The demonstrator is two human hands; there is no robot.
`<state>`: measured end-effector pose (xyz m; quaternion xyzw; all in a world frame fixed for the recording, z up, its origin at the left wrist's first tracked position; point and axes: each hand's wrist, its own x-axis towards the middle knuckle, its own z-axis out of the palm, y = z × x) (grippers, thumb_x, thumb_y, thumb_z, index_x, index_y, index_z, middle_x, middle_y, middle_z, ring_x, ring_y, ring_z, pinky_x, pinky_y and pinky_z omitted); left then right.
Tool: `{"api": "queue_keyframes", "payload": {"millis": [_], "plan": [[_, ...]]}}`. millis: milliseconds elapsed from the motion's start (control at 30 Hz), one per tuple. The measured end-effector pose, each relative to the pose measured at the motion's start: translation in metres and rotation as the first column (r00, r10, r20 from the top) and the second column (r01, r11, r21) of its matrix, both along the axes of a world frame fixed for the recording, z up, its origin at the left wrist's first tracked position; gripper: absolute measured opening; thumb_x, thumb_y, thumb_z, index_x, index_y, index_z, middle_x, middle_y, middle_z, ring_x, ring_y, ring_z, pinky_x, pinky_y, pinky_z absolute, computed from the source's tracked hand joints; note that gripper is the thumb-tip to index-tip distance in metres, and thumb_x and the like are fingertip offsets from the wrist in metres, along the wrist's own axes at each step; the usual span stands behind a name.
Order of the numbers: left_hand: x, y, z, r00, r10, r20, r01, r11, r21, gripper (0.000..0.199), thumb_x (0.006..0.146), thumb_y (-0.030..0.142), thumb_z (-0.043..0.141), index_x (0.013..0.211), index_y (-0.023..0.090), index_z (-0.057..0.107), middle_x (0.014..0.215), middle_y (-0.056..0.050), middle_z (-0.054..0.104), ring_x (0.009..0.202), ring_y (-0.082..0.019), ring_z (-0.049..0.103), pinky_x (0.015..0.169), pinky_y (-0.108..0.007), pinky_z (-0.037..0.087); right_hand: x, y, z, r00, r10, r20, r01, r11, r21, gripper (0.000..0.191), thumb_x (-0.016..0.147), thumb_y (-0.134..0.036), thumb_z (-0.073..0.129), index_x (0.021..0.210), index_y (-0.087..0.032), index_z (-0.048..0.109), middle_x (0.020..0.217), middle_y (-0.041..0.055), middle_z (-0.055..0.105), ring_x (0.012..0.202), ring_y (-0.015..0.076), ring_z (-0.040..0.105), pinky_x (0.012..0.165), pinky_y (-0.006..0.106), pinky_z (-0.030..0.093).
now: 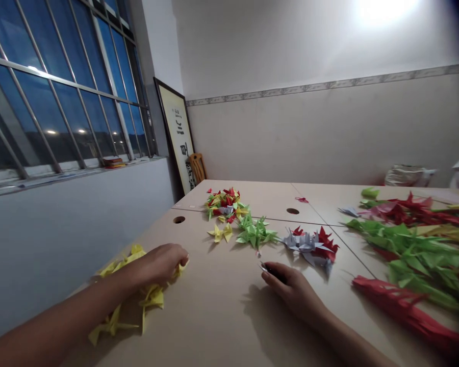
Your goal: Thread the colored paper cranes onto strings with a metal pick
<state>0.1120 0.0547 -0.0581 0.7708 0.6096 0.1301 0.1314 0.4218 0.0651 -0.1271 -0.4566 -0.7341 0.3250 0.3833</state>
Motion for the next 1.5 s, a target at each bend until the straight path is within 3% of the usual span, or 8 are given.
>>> {"api": "queue_keyframes", "payload": {"millis": [133,367,667,800,900,1100,1333,1500], "plan": [[0.003,0.012,0.003,0.951,-0.108,-0.289,0.123,0.992,0.035,0.025,0.059,0.008,0.041,0.069,0.019,0.061,0.072,-0.004,0.062,0.068,-0.016,0.052,0.061,-0.023,0.033,-0.001,-0.001,0.001,1.0,0.007,0.007,-0.007,1.0,0.009,0.029,0.078,-0.035,0.047,0.088,-0.015,0.065,0.074,0.0028,0.065,0.069,0.0187,0.056,0.061,0.026,0.041],[-0.005,0.024,-0.008,0.951,-0.061,-0.303,0.075,0.997,0.036,0.02,0.057,0.01,0.041,0.063,0.019,0.059,0.066,-0.002,0.06,0.062,-0.015,0.051,0.054,-0.022,0.03,-0.001,-0.001,0.004,0.998,0.032,0.061,-0.034,0.999,0.028,0.024,0.08,-0.031,0.045,0.081,-0.014,0.063,0.067,-0.0001,0.059,0.062,0.0146,0.051,0.056,0.022,0.036],[-0.02,0.033,0.013,0.953,0.154,0.261,-0.196,0.97,0.141,0.019,0.066,0.03,0.051,0.076,0.017,0.06,0.075,-0.002,0.064,0.071,-0.016,0.057,0.065,-0.025,0.04,0.0,0.0,0.002,0.998,0.051,0.04,-0.051,0.999,0.002,0.026,0.079,-0.033,0.047,0.088,-0.016,0.064,0.071,0.0013,0.063,0.064,0.0167,0.053,0.057,0.023,0.038],[0.014,0.027,0.001,0.762,0.11,0.638,-0.24,0.963,0.121,0.022,0.064,0.032,0.058,0.08,0.016,0.059,0.071,-0.001,0.062,0.065,-0.014,0.057,0.059,-0.023,0.041,-0.001,-0.001,0.001,0.997,0.033,0.065,-0.036,0.999,0.041,0.026,0.079,-0.033,0.047,0.088,-0.017,0.064,0.072,0.0015,0.064,0.064,0.0168,0.054,0.057,0.024,0.038],[0.068,0.025,-0.019,0.577,0.1,0.81,-0.116,0.992,-0.039,0.02,0.061,0.029,0.063,0.076,0.016,0.058,0.066,-0.001,0.062,0.058,-0.012,0.057,0.05,-0.021,0.039,-0.002,-0.003,0.0,0.998,0.001,0.062,-0.006,0.997,0.076,0.025,0.08,-0.033,0.046,0.085,-0.016,0.064,0.069,0.0008,0.062,0.063,0.0157,0.053,0.057,0.023,0.039],[0.142,0.037,-0.06,0.384,0.144,0.912,-0.004,0.988,-0.154,0.016,0.064,0.027,0.062,0.073,0.016,0.057,0.061,0.0,0.059,0.056,-0.011,0.056,0.051,-0.02,0.038,0.0,-0.001,-0.002,0.997,-0.072,-0.032,0.073,0.995,0.062,0.027,0.082,-0.035,0.043,0.085,-0.016,0.062,0.067,0.0003,0.059,0.063,0.0145,0.055,0.056,0.02,0.04],[0.142,0.036,-0.064,0.306,0.091,0.948,0.099,0.987,-0.127,0.013,0.063,0.026,0.064,0.069,0.015,0.059,0.061,0.001,0.058,0.055,-0.009,0.05,0.053,-0.019,0.037,0.0,0.002,-0.002,0.994,-0.098,0.041,0.092,0.988,0.125,0.025,0.082,-0.032,0.044,0.076,-0.017,0.062,0.063,-0.0003,0.058,0.059,0.0132,0.053,0.053,0.018,0.039],[0.142,0.037,-0.067,0.343,0.053,0.938,0.145,0.984,-0.108,0.009,0.065,0.022,0.062,0.071,0.016,0.06,0.063,0.0,0.058,0.059,-0.01,0.052,0.058,-0.02,0.04,-0.001,0.003,-0.003,0.993,-0.101,0.068,0.092,0.988,0.121,0.025,0.082,-0.033,0.044,0.084,-0.018,0.064,0.067,0.0014,0.062,0.062,0.0145,0.055,0.056,0.019,0.04]]}}
